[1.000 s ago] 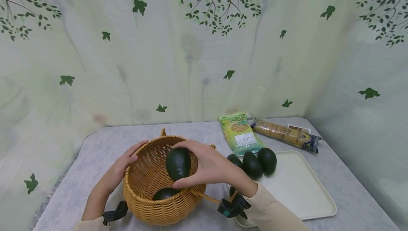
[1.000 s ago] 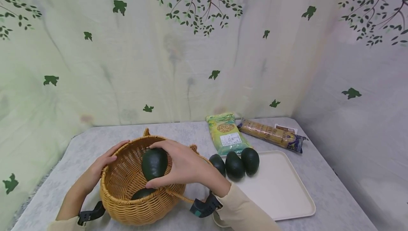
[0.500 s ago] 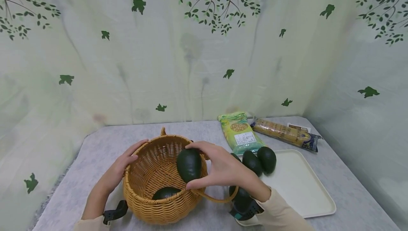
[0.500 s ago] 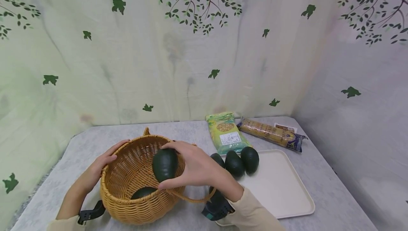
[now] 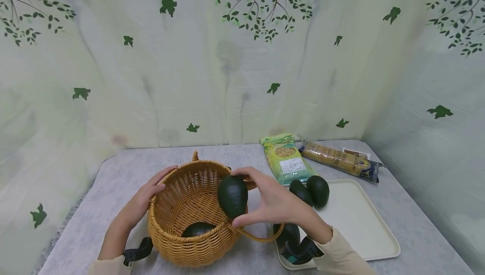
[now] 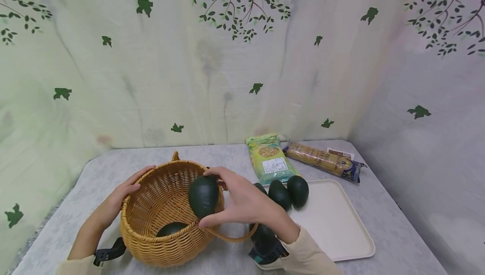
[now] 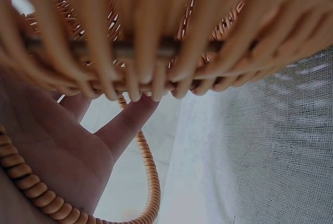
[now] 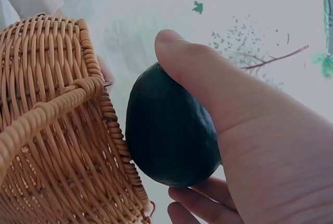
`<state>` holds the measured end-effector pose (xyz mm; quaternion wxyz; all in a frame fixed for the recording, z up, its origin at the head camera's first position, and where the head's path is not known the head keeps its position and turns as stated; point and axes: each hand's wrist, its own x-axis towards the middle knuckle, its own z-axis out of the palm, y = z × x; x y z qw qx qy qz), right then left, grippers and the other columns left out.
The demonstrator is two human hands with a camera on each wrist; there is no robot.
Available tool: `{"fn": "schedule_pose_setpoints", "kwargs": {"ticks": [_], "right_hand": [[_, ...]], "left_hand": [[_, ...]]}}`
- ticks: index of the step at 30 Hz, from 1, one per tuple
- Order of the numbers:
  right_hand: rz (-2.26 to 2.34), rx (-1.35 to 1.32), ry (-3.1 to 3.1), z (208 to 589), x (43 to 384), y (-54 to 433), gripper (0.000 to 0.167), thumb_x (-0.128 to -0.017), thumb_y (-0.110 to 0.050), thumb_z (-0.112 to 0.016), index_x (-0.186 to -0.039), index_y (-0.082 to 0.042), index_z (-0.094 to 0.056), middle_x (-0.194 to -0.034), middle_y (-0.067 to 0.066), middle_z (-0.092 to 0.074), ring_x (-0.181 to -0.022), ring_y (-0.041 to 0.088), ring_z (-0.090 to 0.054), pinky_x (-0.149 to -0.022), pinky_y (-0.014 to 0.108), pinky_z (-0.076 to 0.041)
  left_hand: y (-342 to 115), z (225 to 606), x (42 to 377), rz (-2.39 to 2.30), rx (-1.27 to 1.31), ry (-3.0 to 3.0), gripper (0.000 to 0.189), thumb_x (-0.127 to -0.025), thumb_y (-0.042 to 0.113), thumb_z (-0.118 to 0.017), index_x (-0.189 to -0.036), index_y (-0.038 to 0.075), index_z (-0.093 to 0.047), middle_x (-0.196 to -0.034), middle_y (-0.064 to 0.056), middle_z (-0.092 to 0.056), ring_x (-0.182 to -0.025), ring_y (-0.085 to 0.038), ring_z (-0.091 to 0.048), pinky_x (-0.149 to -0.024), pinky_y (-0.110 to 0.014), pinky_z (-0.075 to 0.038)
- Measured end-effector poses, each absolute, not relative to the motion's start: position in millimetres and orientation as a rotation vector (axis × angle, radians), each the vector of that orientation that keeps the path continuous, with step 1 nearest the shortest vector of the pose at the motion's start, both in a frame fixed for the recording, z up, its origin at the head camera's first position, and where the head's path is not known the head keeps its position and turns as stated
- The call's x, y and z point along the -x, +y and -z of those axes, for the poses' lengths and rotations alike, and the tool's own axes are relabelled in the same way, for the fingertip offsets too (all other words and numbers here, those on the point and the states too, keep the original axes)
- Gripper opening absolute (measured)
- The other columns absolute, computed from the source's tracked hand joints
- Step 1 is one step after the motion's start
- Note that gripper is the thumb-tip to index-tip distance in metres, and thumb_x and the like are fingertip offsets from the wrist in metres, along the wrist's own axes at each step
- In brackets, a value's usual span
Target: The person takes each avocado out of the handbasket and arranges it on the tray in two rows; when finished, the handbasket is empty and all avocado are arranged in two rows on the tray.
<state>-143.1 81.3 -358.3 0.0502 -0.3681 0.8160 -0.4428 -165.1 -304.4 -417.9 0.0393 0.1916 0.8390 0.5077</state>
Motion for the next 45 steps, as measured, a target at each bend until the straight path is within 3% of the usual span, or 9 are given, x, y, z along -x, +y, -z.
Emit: {"fn": "schedule_pose_setpoints", "kwargs": {"ticks": [4,9,12,18,20,25,27,37,45], "right_hand": [[1.351,1.131,2.489,359.3,142.2,86.7,0.089,-0.075,-0.045,-0.092,-0.149,-0.038,-0.042,-0.144,-0.018,-0.052,-0.129,0.007,-0.056,-0.109,0.039,-0.047],[1.324,1.169,2.515,361.8,141.4,94.3,0.090,-0.076,-0.048,-0.090,-0.150,-0.040,-0.041,-0.148,-0.018,-0.048,-0.132,0.006,-0.052,-0.109,0.039,-0.048],[1.302,1.180,2.532,364.6,141.3,98.8,0.090,-0.077,-0.048,-0.090,-0.151,-0.040,-0.040,-0.149,-0.018,-0.047,-0.131,0.006,-0.052,-0.108,0.039,-0.049],[1.248,1.196,2.572,371.6,141.8,106.3,0.092,-0.076,-0.050,-0.090,-0.152,-0.035,-0.041,-0.149,-0.016,-0.048,-0.127,0.008,-0.054,-0.103,0.043,-0.051],[1.238,1.187,2.580,374.2,141.5,109.4,0.092,-0.076,-0.050,-0.090,-0.153,-0.031,-0.043,-0.147,-0.015,-0.050,-0.125,0.008,-0.055,-0.100,0.044,-0.052],[1.245,1.138,2.596,380.2,140.4,121.1,0.093,-0.076,-0.049,-0.090,-0.153,-0.022,-0.045,-0.147,-0.014,-0.052,-0.123,0.009,-0.057,-0.097,0.042,-0.054],[1.238,1.120,2.617,382.1,140.3,126.5,0.093,-0.076,-0.048,-0.090,-0.153,-0.022,-0.045,-0.147,-0.013,-0.052,-0.124,0.009,-0.057,-0.096,0.041,-0.054],[1.224,1.044,2.683,394.3,137.3,155.2,0.090,-0.075,-0.046,-0.092,-0.150,-0.037,-0.044,-0.149,-0.012,-0.051,-0.126,0.010,-0.056,-0.096,0.038,-0.055],[1.268,0.909,2.730,403.4,131.4,181.0,0.091,-0.073,-0.046,-0.093,-0.150,-0.031,-0.047,-0.147,-0.009,-0.053,-0.125,0.011,-0.057,-0.096,0.034,-0.055]], "left_hand": [[-303.6,417.5,165.0,-1.559,-0.585,2.567,0.052,-0.112,0.030,-0.031,-0.164,0.023,-0.029,-0.167,-0.014,-0.027,-0.149,-0.043,-0.027,-0.106,-0.069,-0.036],[-304.3,416.9,164.0,-1.555,-0.575,2.575,0.052,-0.113,0.030,-0.031,-0.164,0.023,-0.028,-0.167,-0.014,-0.027,-0.148,-0.048,-0.026,-0.106,-0.070,-0.036],[-305.3,417.1,163.4,-1.544,-0.570,2.585,0.052,-0.113,0.031,-0.031,-0.164,0.024,-0.028,-0.167,-0.013,-0.028,-0.149,-0.041,-0.029,-0.106,-0.067,-0.038],[-308.0,418.9,161.8,-1.544,-0.569,2.589,0.052,-0.113,0.031,-0.031,-0.164,0.025,-0.028,-0.167,-0.012,-0.028,-0.138,0.005,-0.035,-0.105,-0.066,-0.039],[-308.7,419.4,161.8,-1.542,-0.574,2.594,0.052,-0.113,0.030,-0.030,-0.164,0.025,-0.028,-0.167,-0.012,-0.029,-0.134,0.012,-0.034,-0.106,-0.061,-0.042],[-308.9,419.5,162.7,-1.545,-0.583,2.584,0.051,-0.113,0.030,-0.031,-0.164,0.025,-0.029,-0.167,-0.012,-0.029,-0.133,0.012,-0.035,-0.100,-0.029,-0.046],[-308.6,419.1,162.9,-1.559,-0.587,2.568,0.051,-0.113,0.030,-0.031,-0.164,0.024,-0.029,-0.167,-0.012,-0.028,-0.133,0.012,-0.036,-0.097,-0.023,-0.045],[-309.9,419.2,164.5,-1.542,-0.575,2.580,0.051,-0.113,0.031,-0.030,-0.164,0.028,-0.029,-0.167,-0.013,-0.027,-0.134,0.013,-0.034,-0.100,-0.024,-0.044],[-306.5,416.4,164.2,-1.563,-0.603,2.556,0.052,-0.113,0.029,-0.031,-0.164,0.024,-0.029,-0.166,-0.014,-0.029,-0.135,0.008,-0.037,-0.101,-0.032,-0.046]]}}
